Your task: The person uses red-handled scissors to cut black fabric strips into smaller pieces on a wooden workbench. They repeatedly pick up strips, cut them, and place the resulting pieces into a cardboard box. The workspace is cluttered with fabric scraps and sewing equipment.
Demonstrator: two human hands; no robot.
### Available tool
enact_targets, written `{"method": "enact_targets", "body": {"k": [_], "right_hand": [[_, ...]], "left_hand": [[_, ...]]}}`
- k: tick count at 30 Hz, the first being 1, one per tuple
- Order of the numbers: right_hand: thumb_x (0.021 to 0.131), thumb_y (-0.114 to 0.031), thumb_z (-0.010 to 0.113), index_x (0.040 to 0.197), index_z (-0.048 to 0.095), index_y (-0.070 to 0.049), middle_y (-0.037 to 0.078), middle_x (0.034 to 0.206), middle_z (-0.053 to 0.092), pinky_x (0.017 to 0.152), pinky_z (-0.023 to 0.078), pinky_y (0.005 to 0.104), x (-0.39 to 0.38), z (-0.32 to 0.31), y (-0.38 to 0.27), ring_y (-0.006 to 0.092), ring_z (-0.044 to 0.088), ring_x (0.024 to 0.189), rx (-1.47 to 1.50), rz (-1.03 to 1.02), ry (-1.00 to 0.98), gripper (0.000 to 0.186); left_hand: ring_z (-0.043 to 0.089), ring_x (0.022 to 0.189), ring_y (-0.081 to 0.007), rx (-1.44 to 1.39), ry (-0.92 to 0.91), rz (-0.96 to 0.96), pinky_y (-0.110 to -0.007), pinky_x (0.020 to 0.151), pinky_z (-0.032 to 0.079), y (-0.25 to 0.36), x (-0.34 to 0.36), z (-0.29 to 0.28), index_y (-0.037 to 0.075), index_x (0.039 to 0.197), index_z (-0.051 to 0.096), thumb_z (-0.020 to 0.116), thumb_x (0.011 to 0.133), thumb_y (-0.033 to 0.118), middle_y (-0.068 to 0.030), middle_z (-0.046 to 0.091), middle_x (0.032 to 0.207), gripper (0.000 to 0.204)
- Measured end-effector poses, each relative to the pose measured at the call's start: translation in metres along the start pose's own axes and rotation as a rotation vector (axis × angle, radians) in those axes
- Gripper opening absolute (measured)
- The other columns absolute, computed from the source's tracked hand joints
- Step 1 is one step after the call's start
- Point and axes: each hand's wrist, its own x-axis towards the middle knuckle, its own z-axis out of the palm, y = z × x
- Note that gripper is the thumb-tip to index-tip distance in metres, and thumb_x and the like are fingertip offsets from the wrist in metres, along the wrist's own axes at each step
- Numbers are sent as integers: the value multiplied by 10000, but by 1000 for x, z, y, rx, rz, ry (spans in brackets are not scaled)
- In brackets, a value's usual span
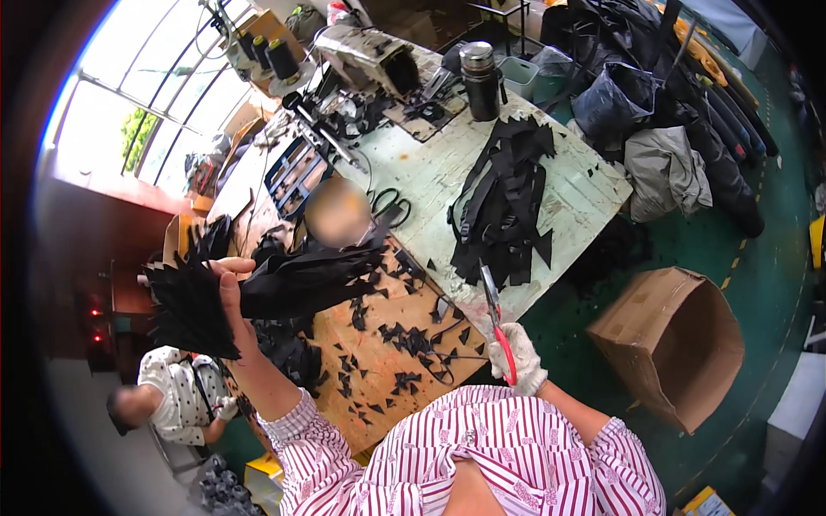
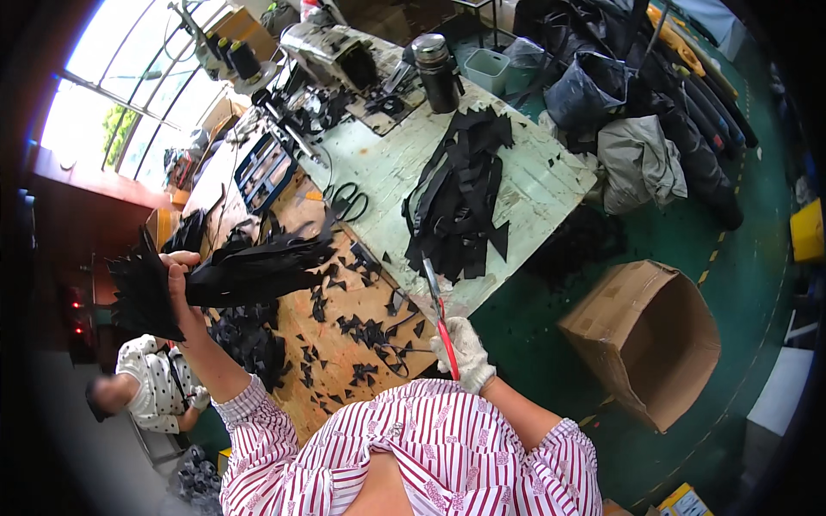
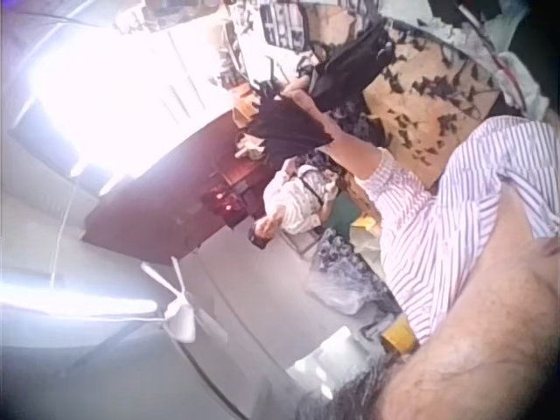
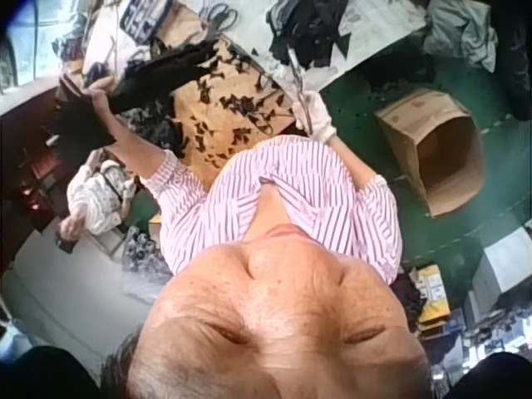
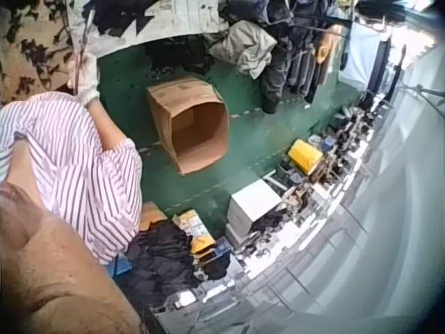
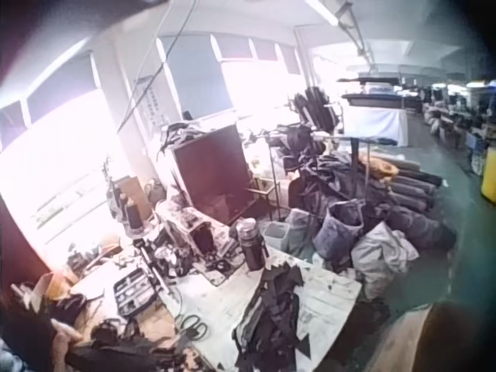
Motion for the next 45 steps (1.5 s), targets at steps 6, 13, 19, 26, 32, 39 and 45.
{"method": "enact_targets", "body": {"k": [6,13,19,26,32,39,45], "right_hand": [[845,-144,631,1054,379,-31,47,796,489,435,452,214,-6,-19,16,88,498,483,142,-152,75,347],[809,-74,630,1047,396,-59,36,840,485,432,451,231,-16,-38,23,90,489,498,291,-137,244,335],[781,-284,674,866,427,-66,-10,620,444,397,418,219,-31,-49,25,81,447,440,119,-110,359,340],[761,-326,697,852,428,-66,-11,614,441,391,412,222,-38,-59,47,84,455,440,209,-146,422,385],[778,-227,681,858,433,-76,-13,627,447,393,416,233,-33,-55,40,88,466,456,349,-47,426,301],[824,-178,639,1001,416,-60,10,716,464,444,438,212,-30,-52,34,83,479,506,300,-128,404,307],[856,-171,592,1020,397,-61,4,726,452,452,433,205,-26,-46,35,75,460,504,236,-192,420,278]], "left_hand": [[495,692,-105,-316,-219,-119,-218,677,381,14,36,34,3,974,525,550,864,87,-32,491,721,141],[555,735,-109,-223,-683,-508,-264,662,433,-34,72,234,60,973,634,727,763,271,-10,606,818,312],[566,769,-125,30,-700,-418,-288,718,451,-176,48,405,0,935,657,760,682,196,-39,647,847,337],[548,562,-140,134,-661,-467,-265,520,428,-213,57,456,-29,961,621,787,624,201,-59,635,763,441],[585,849,-270,218,-333,-236,-347,698,464,-193,21,455,-5,1167,508,764,647,280,-139,614,915,645],[519,1065,-304,-68,-988,-10,-416,894,403,-109,-43,403,82,1060,613,604,781,101,-113,590,1065,280],[470,1040,-222,306,-1342,691,-351,863,344,-83,-102,382,96,1020,613,714,691,157,-35,548,1027,350]]}}
